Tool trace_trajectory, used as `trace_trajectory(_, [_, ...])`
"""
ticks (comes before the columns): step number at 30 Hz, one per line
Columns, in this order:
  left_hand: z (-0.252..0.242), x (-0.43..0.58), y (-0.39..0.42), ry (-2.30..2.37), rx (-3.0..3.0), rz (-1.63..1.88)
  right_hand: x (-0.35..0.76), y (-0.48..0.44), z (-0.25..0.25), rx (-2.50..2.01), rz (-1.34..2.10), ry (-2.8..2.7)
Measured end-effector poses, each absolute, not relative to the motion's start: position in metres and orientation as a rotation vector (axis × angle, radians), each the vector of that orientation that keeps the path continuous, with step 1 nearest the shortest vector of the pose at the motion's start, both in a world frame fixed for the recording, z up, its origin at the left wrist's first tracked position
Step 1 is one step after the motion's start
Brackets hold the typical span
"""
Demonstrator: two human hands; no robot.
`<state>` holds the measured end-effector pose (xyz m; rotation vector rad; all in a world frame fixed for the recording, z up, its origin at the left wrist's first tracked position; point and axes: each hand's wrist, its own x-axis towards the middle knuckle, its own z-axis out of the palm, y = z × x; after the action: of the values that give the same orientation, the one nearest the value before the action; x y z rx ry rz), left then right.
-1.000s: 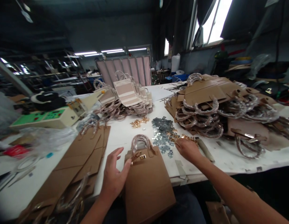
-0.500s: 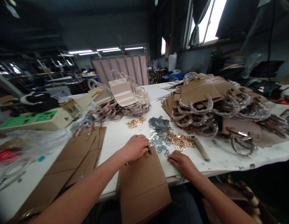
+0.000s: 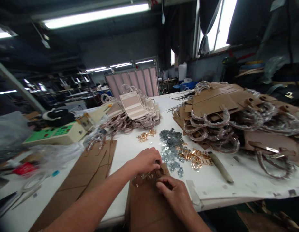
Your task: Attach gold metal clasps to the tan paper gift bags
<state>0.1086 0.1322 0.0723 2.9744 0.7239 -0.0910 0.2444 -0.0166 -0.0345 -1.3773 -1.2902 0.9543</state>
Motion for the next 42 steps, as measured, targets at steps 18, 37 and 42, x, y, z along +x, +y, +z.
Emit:
trace_trajectory(18, [0.079, 0.134, 0.108, 0.948, 2.371, 0.084, 0.229, -0.006, -0.072, -1.297, 0.373, -1.444])
trace_trajectory(37, [0.031, 0.106, 0.077, 1.212, 2.521, 0.408, 0.278, 0.007, -0.041, -1.367, 0.911, -0.982])
trace_trajectory(42, [0.027, 0.114, 0.077, 1.235, 2.57, 0.366, 0.293, 0.007, -0.039, -1.398, 0.581, -1.34])
